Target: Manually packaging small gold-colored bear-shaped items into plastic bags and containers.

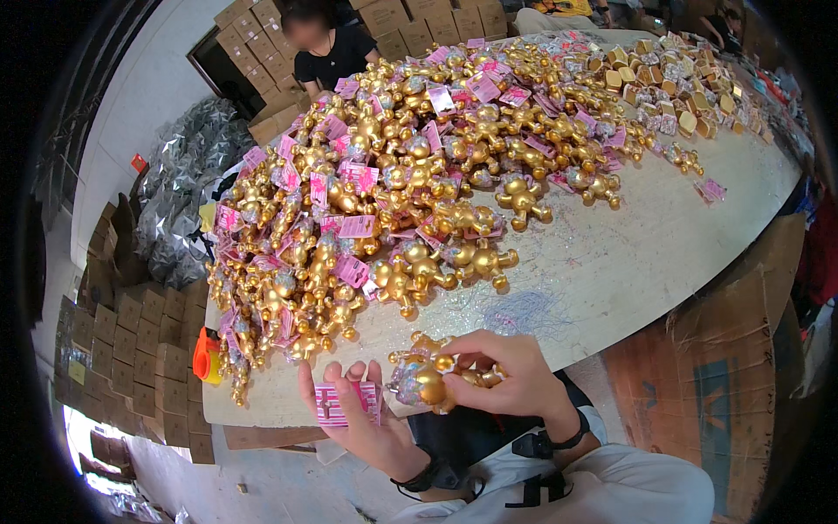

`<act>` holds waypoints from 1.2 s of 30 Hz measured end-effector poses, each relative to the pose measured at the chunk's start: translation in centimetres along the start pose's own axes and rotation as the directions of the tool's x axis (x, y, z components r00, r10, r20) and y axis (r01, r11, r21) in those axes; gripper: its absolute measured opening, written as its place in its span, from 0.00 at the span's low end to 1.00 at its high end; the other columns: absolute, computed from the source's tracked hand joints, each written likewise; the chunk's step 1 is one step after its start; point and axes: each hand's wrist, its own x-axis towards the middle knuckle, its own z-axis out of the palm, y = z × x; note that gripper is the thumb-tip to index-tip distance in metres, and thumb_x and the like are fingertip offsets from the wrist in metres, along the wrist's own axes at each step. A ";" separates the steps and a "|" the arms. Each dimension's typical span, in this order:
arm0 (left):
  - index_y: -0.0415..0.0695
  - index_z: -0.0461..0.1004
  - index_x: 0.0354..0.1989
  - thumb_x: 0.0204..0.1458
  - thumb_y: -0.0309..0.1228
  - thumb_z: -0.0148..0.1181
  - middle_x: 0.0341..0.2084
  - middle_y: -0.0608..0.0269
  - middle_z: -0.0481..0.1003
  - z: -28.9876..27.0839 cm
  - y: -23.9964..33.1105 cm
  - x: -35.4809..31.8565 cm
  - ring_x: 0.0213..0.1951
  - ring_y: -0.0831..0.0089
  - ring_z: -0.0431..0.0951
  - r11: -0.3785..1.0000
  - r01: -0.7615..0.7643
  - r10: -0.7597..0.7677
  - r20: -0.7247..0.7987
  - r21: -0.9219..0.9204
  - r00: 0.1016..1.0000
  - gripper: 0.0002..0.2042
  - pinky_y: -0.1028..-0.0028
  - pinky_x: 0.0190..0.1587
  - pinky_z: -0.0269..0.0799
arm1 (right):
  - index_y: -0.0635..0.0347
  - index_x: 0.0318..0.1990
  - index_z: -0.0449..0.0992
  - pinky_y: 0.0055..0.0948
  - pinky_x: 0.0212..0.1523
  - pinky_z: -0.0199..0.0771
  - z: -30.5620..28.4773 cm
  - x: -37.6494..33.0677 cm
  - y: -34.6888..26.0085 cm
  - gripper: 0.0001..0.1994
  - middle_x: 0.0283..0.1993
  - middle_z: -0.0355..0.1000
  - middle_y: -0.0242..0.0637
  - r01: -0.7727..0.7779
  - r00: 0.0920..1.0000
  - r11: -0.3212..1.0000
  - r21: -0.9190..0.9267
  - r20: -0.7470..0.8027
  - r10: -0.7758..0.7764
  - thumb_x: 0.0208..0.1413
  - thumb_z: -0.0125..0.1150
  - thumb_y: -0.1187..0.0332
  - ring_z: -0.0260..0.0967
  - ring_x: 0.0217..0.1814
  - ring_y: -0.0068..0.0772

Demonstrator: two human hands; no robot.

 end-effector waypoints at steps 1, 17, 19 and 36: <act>0.38 0.54 0.58 0.56 0.27 0.53 0.38 0.53 0.72 0.2 0.1 0.0 0.36 0.60 0.78 1.000 0.008 -0.007 -0.038 0.012 0.999 0.23 0.60 0.41 0.77 | 0.61 0.40 0.75 0.19 0.28 0.73 0.1 0.0 0.1 0.15 0.31 0.76 0.36 0.037 0.997 0.999 -0.026 -0.059 -0.039 0.43 0.69 0.70 0.75 0.28 0.25; 0.37 0.56 0.54 0.59 0.47 0.46 0.43 0.47 0.71 0.0 -0.4 0.6 0.40 0.55 0.77 0.963 0.231 -0.252 0.156 0.141 0.955 0.26 0.67 0.32 0.79 | 0.55 0.37 0.76 0.30 0.34 0.72 1.4 0.1 0.6 0.16 0.40 0.75 0.36 0.512 0.766 0.844 -0.162 -0.358 -0.534 0.38 0.73 0.69 0.72 0.37 0.37; 0.36 0.57 0.54 0.59 0.55 0.39 0.45 0.46 0.70 -1.1 -0.3 0.5 0.40 0.57 0.77 0.930 0.317 -0.359 0.272 0.186 0.893 0.31 0.69 0.29 0.79 | 0.52 0.37 0.75 0.31 0.37 0.72 1.3 0.0 0.6 0.18 0.42 0.74 0.35 0.488 0.756 0.827 -0.280 -0.338 -0.560 0.35 0.74 0.69 0.71 0.42 0.39; 0.38 0.60 0.56 0.57 0.36 0.52 0.35 0.55 0.72 -0.5 -0.2 0.7 0.36 0.71 0.73 0.949 0.292 -0.282 0.091 -0.117 0.955 0.21 0.76 0.37 0.70 | 0.52 0.26 0.74 0.28 0.44 0.70 -0.3 0.5 -0.2 0.07 0.46 0.75 0.27 0.668 0.713 0.638 -0.383 0.083 -0.696 0.40 0.66 0.75 0.69 0.54 0.35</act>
